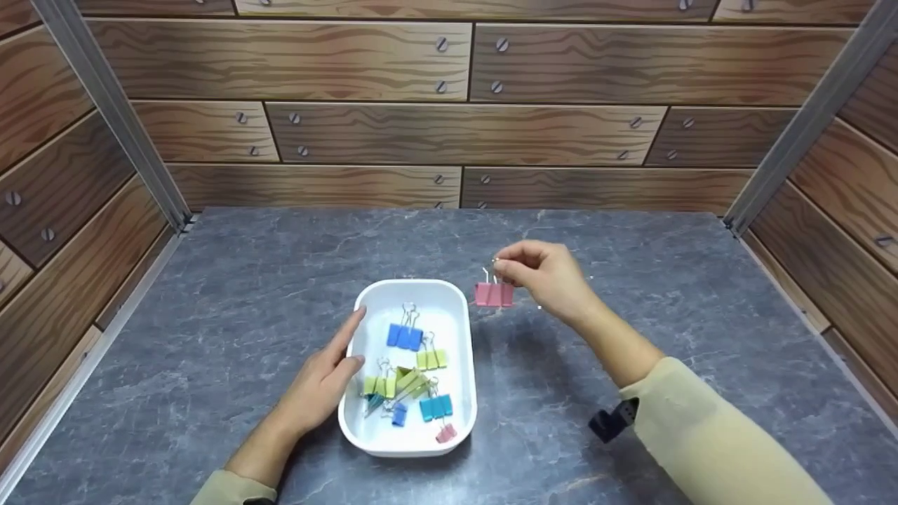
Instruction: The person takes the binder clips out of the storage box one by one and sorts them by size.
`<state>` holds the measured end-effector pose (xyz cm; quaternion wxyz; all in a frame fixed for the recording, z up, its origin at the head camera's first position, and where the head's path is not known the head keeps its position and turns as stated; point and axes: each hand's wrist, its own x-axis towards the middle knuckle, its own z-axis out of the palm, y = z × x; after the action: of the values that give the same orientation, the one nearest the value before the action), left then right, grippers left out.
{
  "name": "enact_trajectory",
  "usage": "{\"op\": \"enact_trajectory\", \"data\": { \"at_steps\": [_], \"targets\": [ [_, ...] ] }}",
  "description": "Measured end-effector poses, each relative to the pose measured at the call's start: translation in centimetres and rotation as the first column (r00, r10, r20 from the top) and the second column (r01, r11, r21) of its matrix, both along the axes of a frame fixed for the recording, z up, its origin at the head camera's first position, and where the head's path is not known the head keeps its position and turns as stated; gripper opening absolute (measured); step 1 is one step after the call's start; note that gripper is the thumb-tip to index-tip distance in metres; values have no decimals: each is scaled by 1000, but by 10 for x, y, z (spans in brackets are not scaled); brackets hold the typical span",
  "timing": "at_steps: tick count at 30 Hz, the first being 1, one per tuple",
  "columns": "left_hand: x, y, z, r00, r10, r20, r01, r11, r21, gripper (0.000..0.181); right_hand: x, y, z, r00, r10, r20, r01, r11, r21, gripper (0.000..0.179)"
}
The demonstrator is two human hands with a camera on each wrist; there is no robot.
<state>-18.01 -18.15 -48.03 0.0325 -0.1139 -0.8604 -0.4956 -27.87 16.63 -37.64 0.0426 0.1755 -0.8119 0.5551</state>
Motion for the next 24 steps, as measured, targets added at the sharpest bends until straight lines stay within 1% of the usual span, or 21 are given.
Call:
{"op": "enact_trajectory", "data": {
  "at_steps": [4, 9, 16, 24],
  "targets": [
    [1, 0, 0, 1000, 4, 7, -4, 1000, 8, 67, -3, 9, -10, 1000, -8, 22, 7, 999, 31, 16],
    [2, 1, 1, 1000, 2, -3, -2, 1000, 6, 68, -9, 17, -25, 999, -15, 50, 13, 999, 52, 19],
    [1, 1, 0, 1000, -4, -6, 4, 1000, 12, 68, -17, 24, -45, 994, -37, 106, 28, 996, 84, 15],
    [0, 0, -1, 1000, 1, -12, 0, 1000, 6, 68, -23, 30, -59, 990, -55, 130, 43, 995, 95, 17]
  ]
}}
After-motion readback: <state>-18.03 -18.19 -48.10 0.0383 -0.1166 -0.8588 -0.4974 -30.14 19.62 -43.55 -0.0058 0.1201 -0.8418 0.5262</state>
